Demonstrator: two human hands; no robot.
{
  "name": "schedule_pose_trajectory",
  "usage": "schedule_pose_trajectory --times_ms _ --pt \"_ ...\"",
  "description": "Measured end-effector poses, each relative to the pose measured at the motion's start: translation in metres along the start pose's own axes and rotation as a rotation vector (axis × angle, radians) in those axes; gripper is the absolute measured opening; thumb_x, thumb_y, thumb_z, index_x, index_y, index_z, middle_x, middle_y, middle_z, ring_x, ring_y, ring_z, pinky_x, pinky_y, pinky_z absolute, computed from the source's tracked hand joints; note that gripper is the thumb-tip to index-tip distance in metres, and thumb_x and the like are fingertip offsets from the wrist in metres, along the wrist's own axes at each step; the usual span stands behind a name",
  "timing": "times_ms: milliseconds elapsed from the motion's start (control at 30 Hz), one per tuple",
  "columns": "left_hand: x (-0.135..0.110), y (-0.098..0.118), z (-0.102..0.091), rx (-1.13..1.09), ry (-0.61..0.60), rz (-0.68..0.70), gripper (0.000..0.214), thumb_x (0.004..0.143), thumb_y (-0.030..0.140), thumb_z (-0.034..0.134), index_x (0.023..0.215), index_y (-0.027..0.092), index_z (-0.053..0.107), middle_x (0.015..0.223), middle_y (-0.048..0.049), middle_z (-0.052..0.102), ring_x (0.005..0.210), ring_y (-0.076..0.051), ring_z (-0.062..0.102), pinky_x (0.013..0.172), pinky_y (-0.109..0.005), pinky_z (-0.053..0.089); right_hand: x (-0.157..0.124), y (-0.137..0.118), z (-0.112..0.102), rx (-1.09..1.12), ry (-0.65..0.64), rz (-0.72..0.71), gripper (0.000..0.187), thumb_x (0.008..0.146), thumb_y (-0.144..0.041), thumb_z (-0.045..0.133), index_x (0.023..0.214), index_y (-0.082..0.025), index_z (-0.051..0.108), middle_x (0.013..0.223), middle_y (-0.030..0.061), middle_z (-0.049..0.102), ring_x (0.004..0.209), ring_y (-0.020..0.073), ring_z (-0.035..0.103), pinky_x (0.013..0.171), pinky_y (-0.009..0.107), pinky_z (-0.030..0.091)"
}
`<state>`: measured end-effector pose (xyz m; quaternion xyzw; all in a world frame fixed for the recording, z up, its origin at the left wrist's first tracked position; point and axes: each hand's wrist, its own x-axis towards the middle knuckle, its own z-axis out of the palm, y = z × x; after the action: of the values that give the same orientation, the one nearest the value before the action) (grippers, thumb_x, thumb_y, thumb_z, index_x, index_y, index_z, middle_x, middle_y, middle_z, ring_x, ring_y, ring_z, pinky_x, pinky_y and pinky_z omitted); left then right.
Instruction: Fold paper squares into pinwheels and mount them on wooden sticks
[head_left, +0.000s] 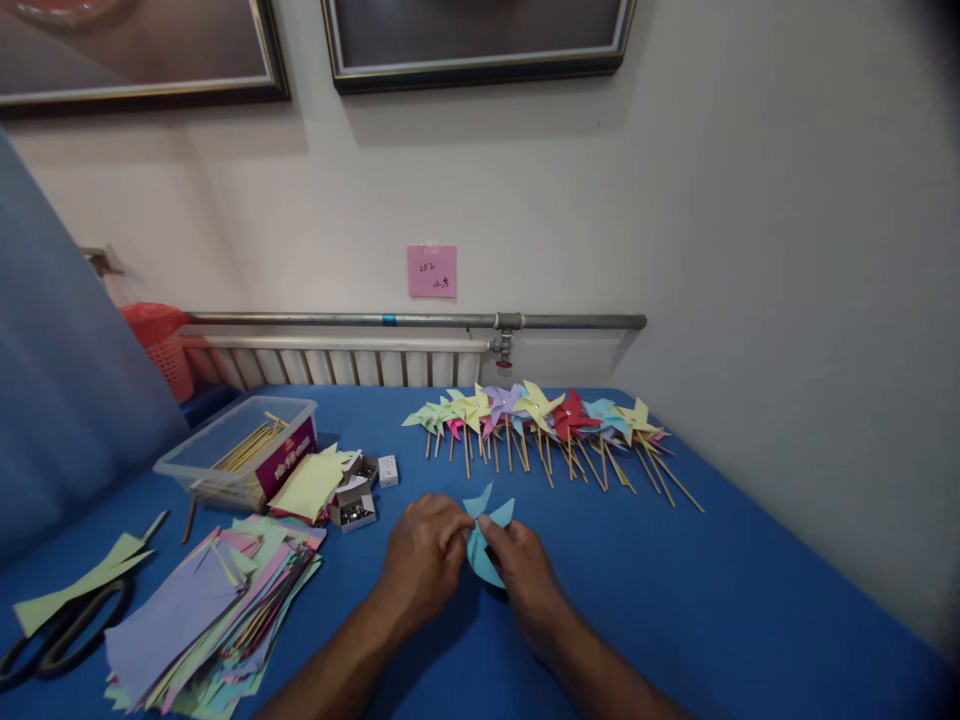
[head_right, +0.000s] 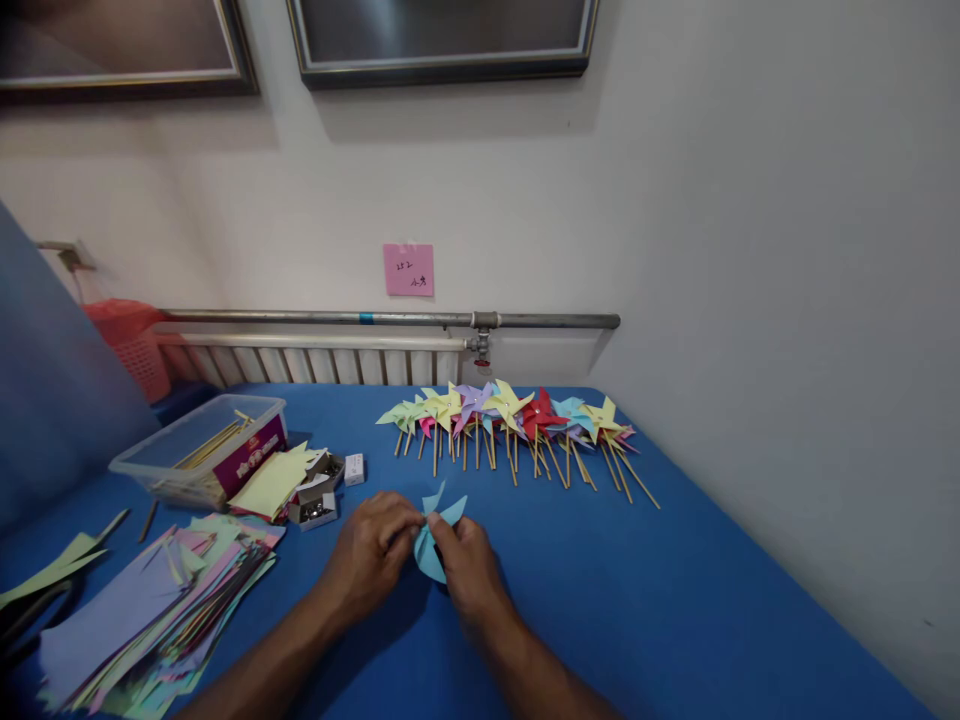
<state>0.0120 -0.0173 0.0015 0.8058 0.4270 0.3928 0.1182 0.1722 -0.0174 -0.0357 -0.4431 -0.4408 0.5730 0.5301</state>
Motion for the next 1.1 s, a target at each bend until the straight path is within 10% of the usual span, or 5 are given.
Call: schedule_pose_trajectory --times_ms 300,467,667,1100 --pt "0.001 0.001 -0.003 -0.106 0.023 -0.043 0.027 0.092 0.013 0.053 0.091 0.020 0.079 0.092 -0.0073 0.076 0.092 -0.024 0.068 0.085 -0.037 0.046 -0.003 -0.005 0.001 -0.059 0.083 0.006 0.031 0.074 -0.047 0.080 0.087 -0.019 0.076 0.074 0.0027 0.073 0.064 0.0184 0.058 0.058 0.028 0.042" --pt "0.010 -0.003 -0.011 -0.322 0.147 -0.416 0.021 0.086 0.031 0.061 0.079 0.018 0.076 0.079 -0.0041 0.070 0.078 -0.020 0.063 0.074 -0.031 0.044 0.000 -0.007 0.002 -0.111 0.068 -0.040 0.029 0.071 -0.046 0.077 0.083 -0.020 0.076 0.071 0.0011 0.071 0.061 0.0177 0.055 0.058 0.028 0.044" --pt "0.012 -0.014 -0.001 -0.809 -0.039 -0.819 0.041 0.065 0.055 0.082 0.072 0.016 0.071 0.056 0.0023 0.058 0.051 -0.012 0.043 0.054 -0.027 0.030 -0.002 -0.009 0.001 -0.177 0.038 -0.080 0.032 0.074 -0.049 0.075 0.084 -0.019 0.075 0.070 0.0006 0.069 0.061 0.0171 0.053 0.060 0.029 0.045" --pt "0.013 -0.005 -0.002 -0.853 -0.048 -0.829 0.037 0.056 0.044 0.089 0.064 0.018 0.063 0.054 0.0046 0.058 0.050 -0.009 0.043 0.053 -0.024 0.031 -0.003 -0.011 0.002 -0.240 0.042 -0.035 0.029 0.073 -0.048 0.073 0.079 -0.019 0.072 0.065 -0.0012 0.062 0.059 0.0159 0.048 0.057 0.028 0.040"
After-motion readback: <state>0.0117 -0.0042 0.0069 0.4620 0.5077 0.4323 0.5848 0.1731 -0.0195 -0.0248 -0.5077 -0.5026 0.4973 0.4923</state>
